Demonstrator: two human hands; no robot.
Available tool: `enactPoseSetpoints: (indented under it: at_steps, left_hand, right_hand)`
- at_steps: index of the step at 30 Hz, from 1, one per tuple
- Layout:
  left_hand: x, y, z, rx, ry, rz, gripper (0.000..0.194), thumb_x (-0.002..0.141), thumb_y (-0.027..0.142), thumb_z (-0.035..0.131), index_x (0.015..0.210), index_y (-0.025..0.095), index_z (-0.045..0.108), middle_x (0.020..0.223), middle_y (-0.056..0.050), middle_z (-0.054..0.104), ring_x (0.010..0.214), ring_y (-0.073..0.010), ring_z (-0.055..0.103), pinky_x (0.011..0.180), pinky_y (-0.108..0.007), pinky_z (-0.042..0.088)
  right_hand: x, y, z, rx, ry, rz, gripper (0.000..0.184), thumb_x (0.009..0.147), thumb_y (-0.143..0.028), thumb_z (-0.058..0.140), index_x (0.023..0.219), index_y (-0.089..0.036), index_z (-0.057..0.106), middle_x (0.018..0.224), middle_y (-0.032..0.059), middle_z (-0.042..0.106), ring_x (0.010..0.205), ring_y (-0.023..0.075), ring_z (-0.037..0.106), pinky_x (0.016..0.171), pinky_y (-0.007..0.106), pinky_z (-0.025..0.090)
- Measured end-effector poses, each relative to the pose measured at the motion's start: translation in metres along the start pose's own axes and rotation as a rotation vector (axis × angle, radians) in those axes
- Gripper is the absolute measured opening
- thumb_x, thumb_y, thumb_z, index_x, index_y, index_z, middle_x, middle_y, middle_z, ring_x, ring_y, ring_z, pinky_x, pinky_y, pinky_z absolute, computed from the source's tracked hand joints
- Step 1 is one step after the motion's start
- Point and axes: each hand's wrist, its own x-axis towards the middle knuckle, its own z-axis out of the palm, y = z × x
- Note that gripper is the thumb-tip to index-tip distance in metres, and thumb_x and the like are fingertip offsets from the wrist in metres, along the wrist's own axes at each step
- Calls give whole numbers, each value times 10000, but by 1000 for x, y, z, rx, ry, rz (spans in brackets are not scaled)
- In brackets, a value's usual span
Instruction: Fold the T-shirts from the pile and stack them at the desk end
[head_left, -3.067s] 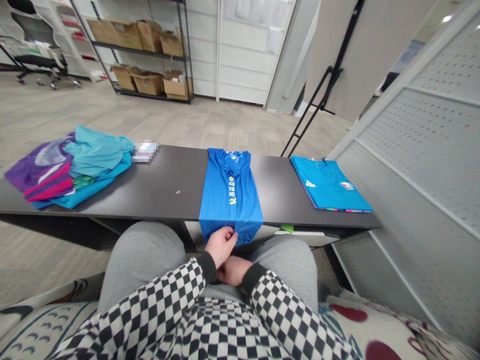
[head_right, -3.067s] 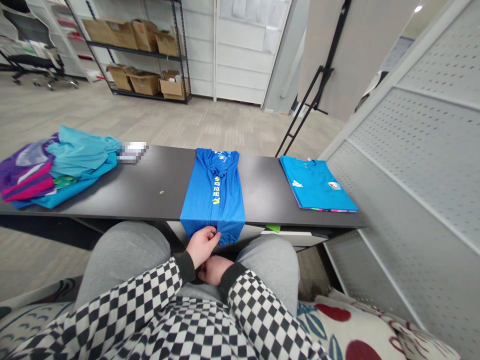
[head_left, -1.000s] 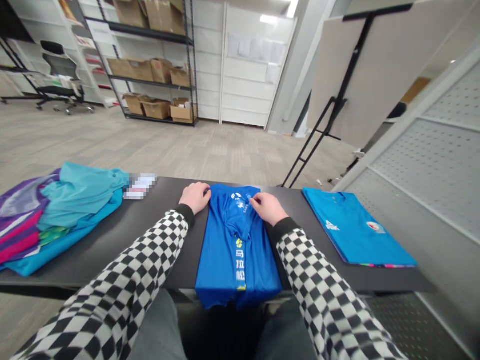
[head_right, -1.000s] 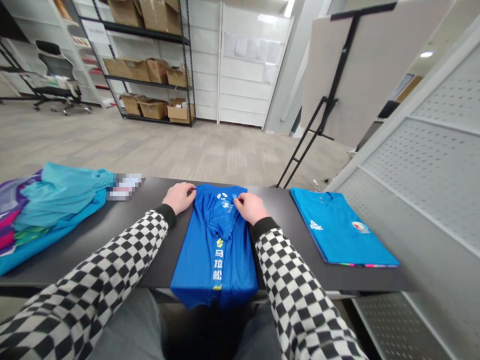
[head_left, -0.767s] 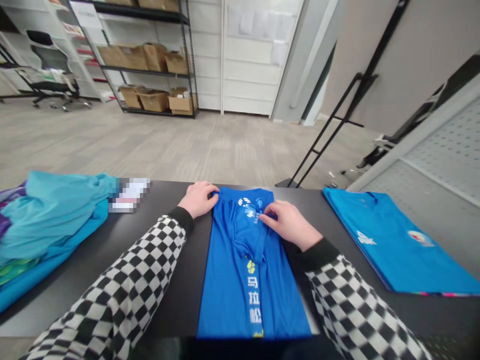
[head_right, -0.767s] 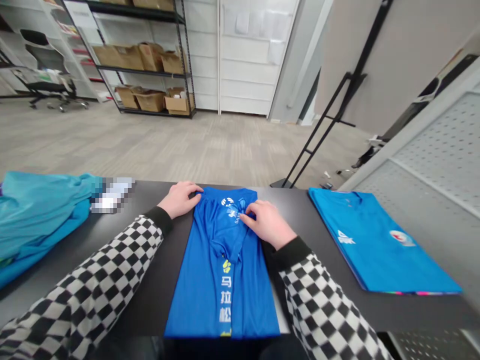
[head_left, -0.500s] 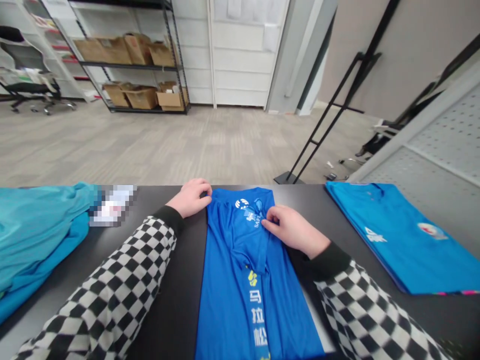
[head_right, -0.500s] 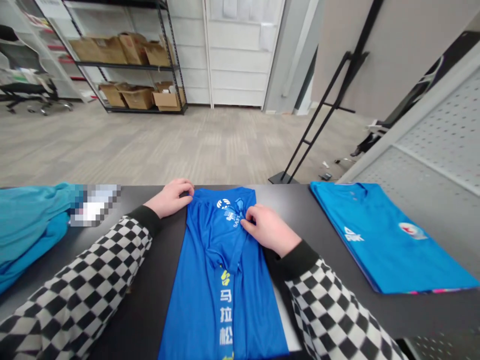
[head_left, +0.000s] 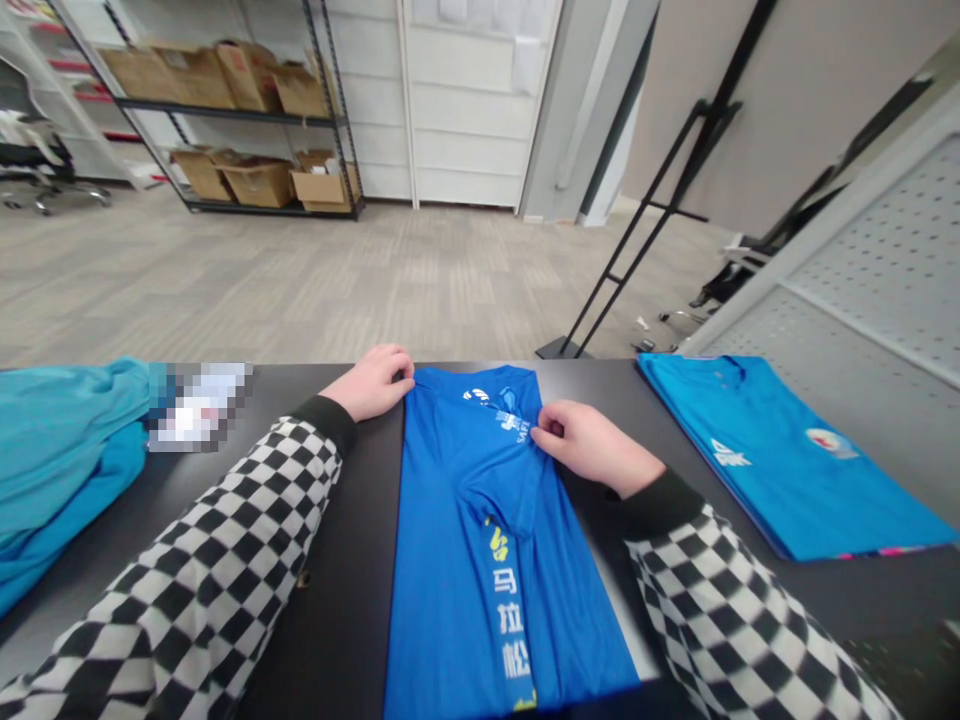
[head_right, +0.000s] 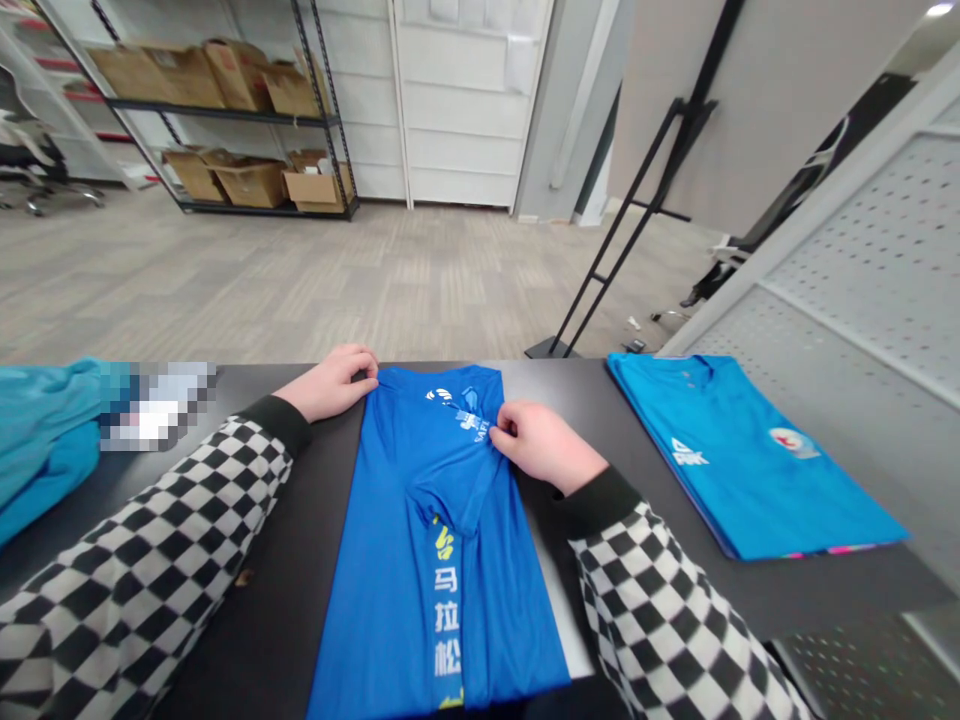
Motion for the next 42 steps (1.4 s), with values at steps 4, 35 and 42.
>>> enactPoseSetpoints:
  at_steps: [4,35,42]
  left_hand:
    - [1,-1,3,76,17,3,130,970,316,563,889,248,639,1118,-103,715,1165,-305,653,1181,-508,498]
    - [-30,142,53,120,-219,211,772,1095,701,572,1770,343,458,1873,-95,355,1752,-399,286,1434,-629,206]
    - [-28,141,55,117,-200,203,808,1078,696,598,1778,324,441,1859,-117,384,1746,-401,302,1437,-628,211]
  right_hand:
    - [2,0,0,1,8,-6,314,1054,-447,688,809,-250,684,794,26,726,708,208,638,676,344,440]
    - [117,78,-6,-97,48,-317,231,932,-103,542,910,-217,742,1557,121,717,1530,321,582,1336,740,292]
    - [122,73,-8,-156,83,-308,252,899,-73,533,883,-223,734,1539,110,728,1501,342,584,1330,788,260]
